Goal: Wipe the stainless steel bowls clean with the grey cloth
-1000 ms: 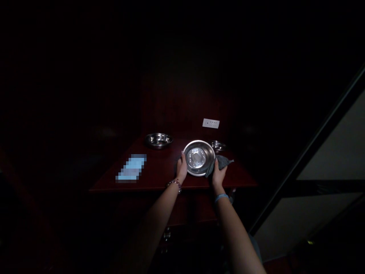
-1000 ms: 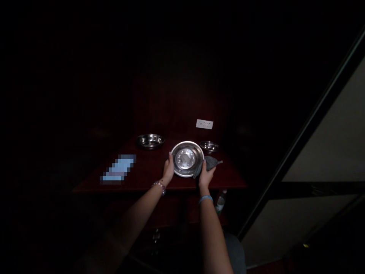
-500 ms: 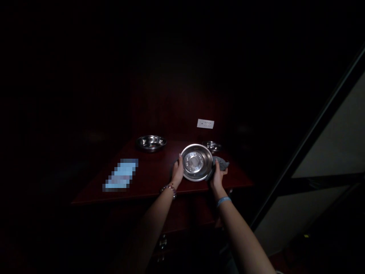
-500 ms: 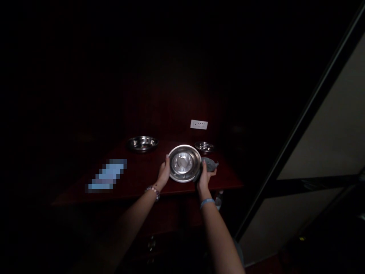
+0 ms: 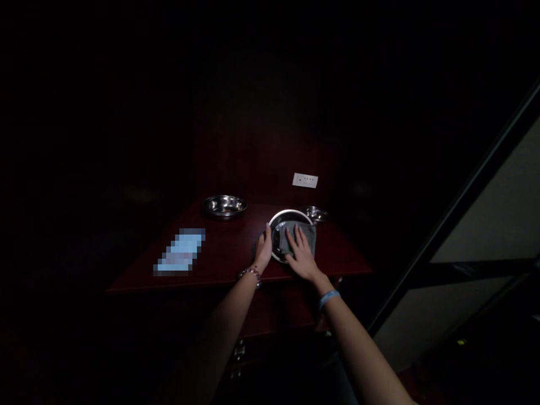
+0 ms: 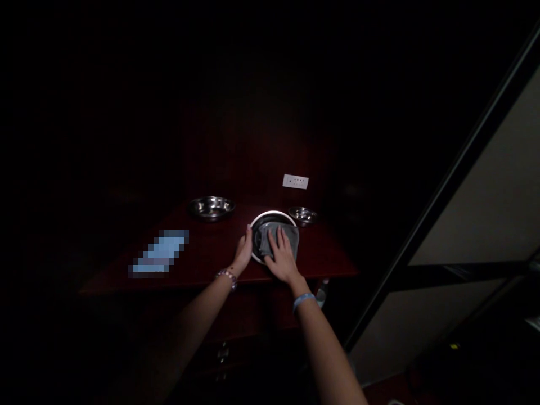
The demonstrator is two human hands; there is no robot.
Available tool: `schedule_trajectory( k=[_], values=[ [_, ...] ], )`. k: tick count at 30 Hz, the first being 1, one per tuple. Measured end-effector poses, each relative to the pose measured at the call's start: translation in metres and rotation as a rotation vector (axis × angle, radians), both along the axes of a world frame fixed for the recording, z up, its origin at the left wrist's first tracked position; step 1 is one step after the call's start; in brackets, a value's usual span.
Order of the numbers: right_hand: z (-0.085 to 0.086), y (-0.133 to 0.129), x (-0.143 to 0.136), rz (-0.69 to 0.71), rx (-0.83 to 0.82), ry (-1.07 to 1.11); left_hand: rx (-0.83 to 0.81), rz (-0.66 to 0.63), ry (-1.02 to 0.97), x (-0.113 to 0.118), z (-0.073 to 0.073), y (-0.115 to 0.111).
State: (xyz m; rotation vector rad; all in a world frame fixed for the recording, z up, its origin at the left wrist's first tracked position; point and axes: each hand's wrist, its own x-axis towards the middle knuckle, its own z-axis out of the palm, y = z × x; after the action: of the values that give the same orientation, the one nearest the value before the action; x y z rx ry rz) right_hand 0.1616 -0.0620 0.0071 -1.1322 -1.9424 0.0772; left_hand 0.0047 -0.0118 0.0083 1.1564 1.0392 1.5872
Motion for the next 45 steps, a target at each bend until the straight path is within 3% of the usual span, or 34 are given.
schedule_trajectory(
  k=[2, 4, 10, 17, 20, 27, 29, 34, 40, 45],
  values=[
    [-0.006, -0.005, -0.006, 0.015, -0.014, -0.197, -0.016, -0.012, 0.039, -0.001, 0.000, 0.001],
    [-0.007, -0.010, -0.007, 0.001, 0.010, -0.257, -0.021, -0.005, 0.072, -0.001, 0.000, 0.001],
    [0.001, -0.029, 0.007, 0.013, 0.000, -0.196, -0.032, -0.002, 0.067, 0.000, 0.005, -0.003],
    [-0.008, -0.032, 0.017, 0.046, 0.007, -0.182, -0.017, 0.026, 0.061, 0.002, 0.006, -0.005],
    [0.000, -0.028, 0.028, 0.006, 0.024, -0.230, -0.003, 0.044, 0.121, 0.002, 0.006, -0.006],
    [0.033, -0.026, 0.052, -0.232, 0.003, -0.743, 0.011, 0.029, 0.281, 0.000, 0.007, -0.008],
    [0.037, -0.028, 0.056, -0.172, -0.026, -0.798, 0.019, 0.024, 0.281, 0.001, 0.006, -0.008],
    [0.044, -0.035, 0.076, 0.138, -0.105, -0.912, 0.029, 0.017, 0.287, 0.002, 0.004, -0.007],
    [0.040, -0.041, 0.088, 0.218, -0.121, -0.962, 0.035, -0.002, 0.249, 0.003, 0.003, -0.004],
    [0.033, -0.052, 0.088, 0.259, -0.121, -0.826, 0.060, -0.047, 0.216, 0.004, 0.000, -0.001]
  ],
)
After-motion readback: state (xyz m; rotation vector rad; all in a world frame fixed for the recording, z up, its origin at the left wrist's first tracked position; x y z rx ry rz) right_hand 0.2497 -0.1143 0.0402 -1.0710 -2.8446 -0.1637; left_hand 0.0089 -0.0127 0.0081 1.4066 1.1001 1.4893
